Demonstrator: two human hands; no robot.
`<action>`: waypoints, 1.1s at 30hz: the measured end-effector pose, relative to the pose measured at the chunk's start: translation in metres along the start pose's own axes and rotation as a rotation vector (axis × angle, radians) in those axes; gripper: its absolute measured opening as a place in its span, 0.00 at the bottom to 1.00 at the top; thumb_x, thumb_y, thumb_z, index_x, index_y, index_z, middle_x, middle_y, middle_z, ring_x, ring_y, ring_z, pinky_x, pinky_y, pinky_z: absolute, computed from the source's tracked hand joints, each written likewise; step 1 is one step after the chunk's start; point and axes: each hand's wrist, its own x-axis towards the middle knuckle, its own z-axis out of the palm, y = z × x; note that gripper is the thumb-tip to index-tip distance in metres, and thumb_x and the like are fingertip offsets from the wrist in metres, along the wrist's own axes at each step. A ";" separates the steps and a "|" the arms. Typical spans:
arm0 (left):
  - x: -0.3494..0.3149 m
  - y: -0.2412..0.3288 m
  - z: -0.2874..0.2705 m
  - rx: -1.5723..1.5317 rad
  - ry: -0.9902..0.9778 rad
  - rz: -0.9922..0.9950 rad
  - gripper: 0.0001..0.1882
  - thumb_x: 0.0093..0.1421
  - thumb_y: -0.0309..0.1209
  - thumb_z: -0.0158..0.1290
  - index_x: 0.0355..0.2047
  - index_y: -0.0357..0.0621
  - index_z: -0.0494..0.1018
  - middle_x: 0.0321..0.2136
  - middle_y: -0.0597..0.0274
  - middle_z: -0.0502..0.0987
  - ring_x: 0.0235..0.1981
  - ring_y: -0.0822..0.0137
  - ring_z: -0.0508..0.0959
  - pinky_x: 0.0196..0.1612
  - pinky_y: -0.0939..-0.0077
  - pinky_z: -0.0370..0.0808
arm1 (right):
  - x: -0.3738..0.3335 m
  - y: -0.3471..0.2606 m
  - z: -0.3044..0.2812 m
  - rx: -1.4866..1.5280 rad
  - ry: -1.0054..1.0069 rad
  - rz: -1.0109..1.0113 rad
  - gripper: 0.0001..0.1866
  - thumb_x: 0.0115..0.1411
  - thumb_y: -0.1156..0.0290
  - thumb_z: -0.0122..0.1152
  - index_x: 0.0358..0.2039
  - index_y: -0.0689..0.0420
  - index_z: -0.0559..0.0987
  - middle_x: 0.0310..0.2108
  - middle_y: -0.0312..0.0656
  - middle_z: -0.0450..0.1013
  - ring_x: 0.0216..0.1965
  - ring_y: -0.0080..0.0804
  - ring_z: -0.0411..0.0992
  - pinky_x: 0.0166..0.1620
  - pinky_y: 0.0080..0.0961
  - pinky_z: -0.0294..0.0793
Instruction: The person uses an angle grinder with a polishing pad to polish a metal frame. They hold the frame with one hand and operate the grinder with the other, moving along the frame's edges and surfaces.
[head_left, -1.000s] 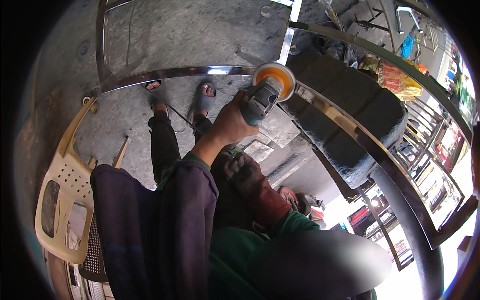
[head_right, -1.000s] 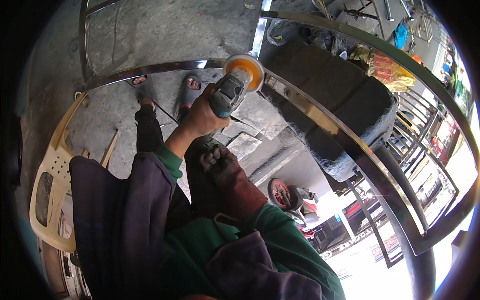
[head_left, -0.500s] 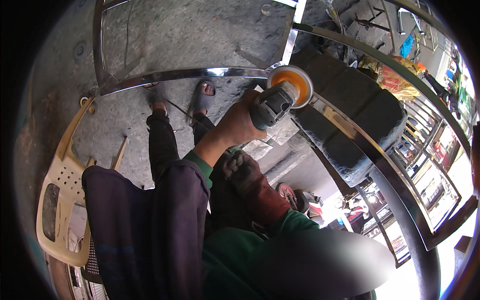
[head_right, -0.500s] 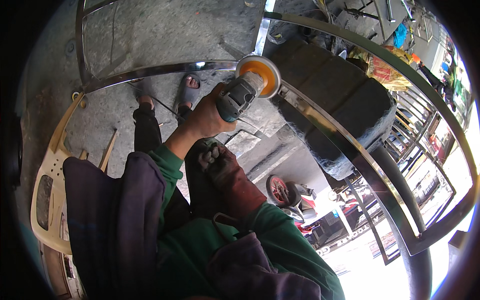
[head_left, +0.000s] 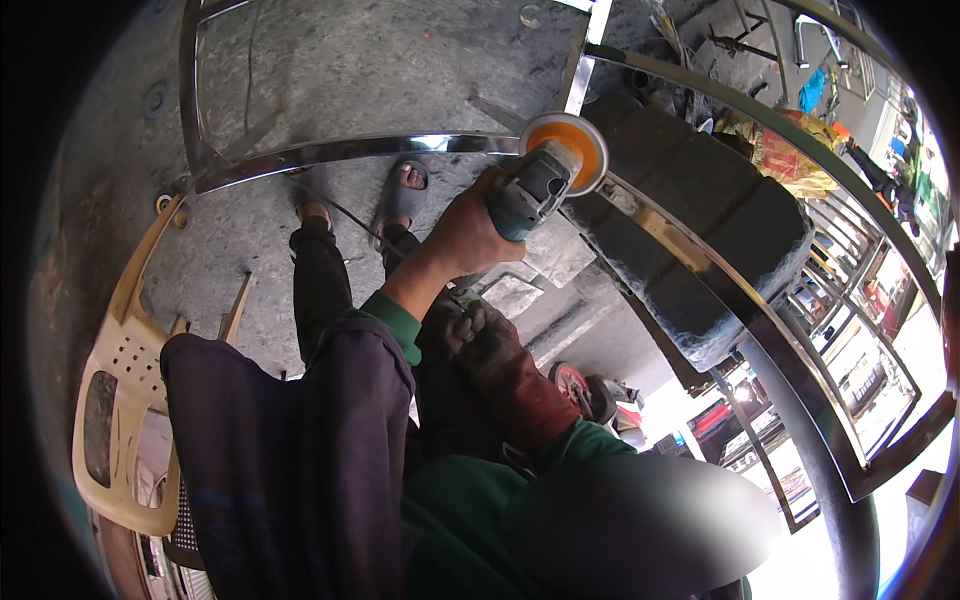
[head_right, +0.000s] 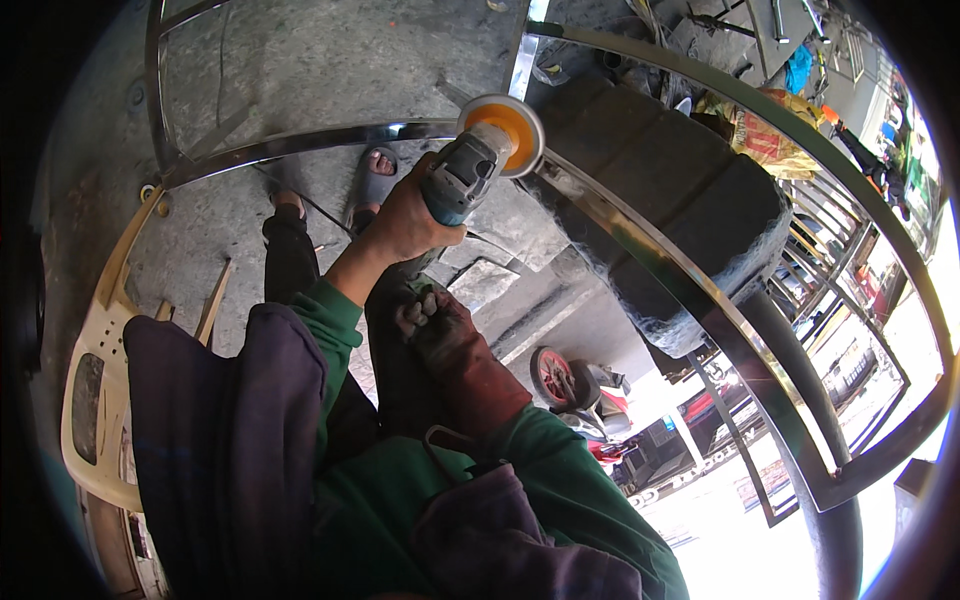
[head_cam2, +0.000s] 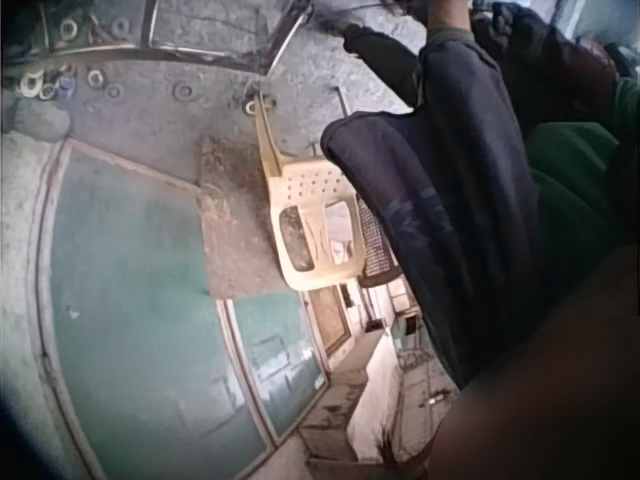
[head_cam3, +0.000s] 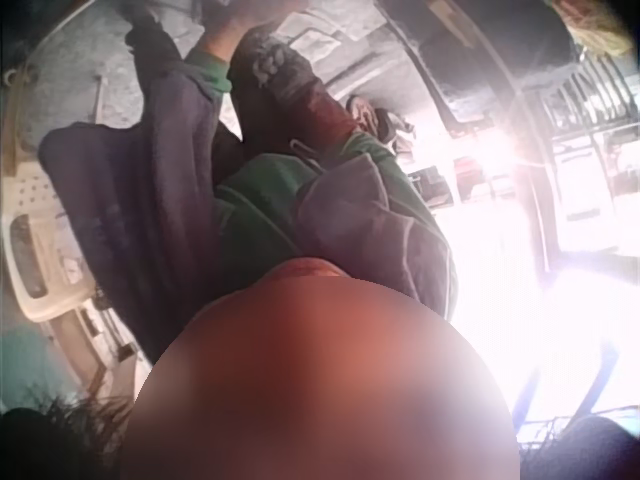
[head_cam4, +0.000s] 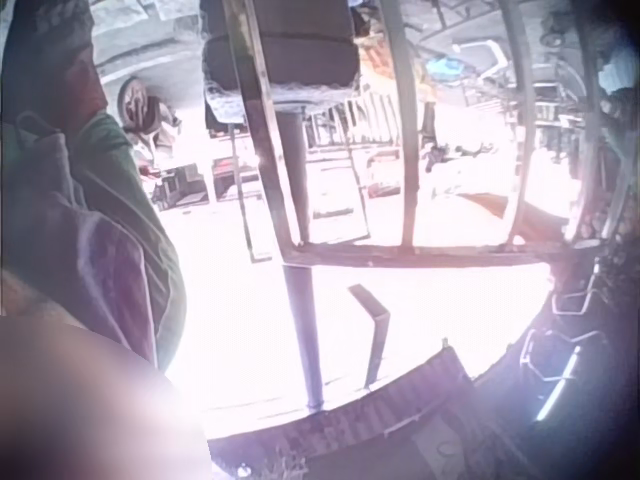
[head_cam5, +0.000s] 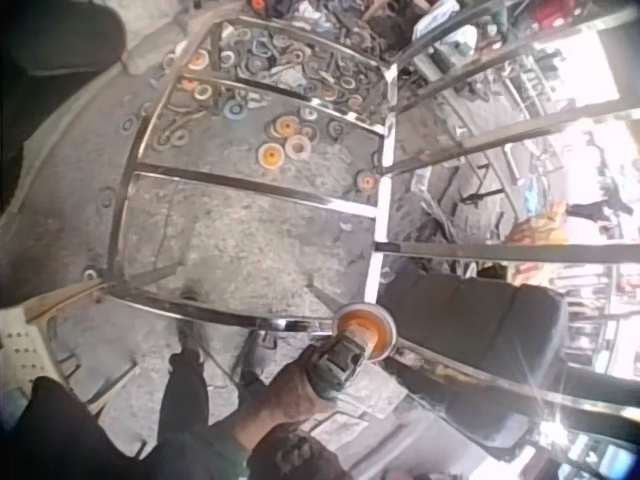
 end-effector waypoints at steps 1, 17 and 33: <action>0.002 0.001 0.002 0.002 0.000 0.065 0.43 0.44 0.31 0.70 0.61 0.42 0.64 0.48 0.42 0.81 0.51 0.41 0.82 0.54 0.56 0.79 | 0.000 0.000 0.000 0.013 -0.020 0.000 0.14 0.68 0.66 0.52 0.24 0.53 0.72 0.24 0.40 0.68 0.29 0.34 0.68 0.49 0.38 0.76; 0.000 0.030 -0.001 -0.044 -0.146 0.125 0.44 0.43 0.28 0.70 0.62 0.41 0.65 0.53 0.44 0.78 0.54 0.46 0.80 0.58 0.59 0.76 | -0.005 -0.004 0.001 0.060 -0.045 0.012 0.12 0.70 0.66 0.53 0.28 0.53 0.74 0.25 0.37 0.69 0.30 0.34 0.68 0.54 0.41 0.76; -0.013 0.077 0.008 -0.106 -0.361 0.086 0.39 0.42 0.27 0.70 0.57 0.43 0.68 0.42 0.50 0.82 0.45 0.49 0.84 0.51 0.61 0.79 | -0.010 0.009 0.010 0.051 -0.010 0.013 0.13 0.68 0.68 0.49 0.24 0.51 0.71 0.25 0.37 0.68 0.27 0.31 0.65 0.33 0.31 0.66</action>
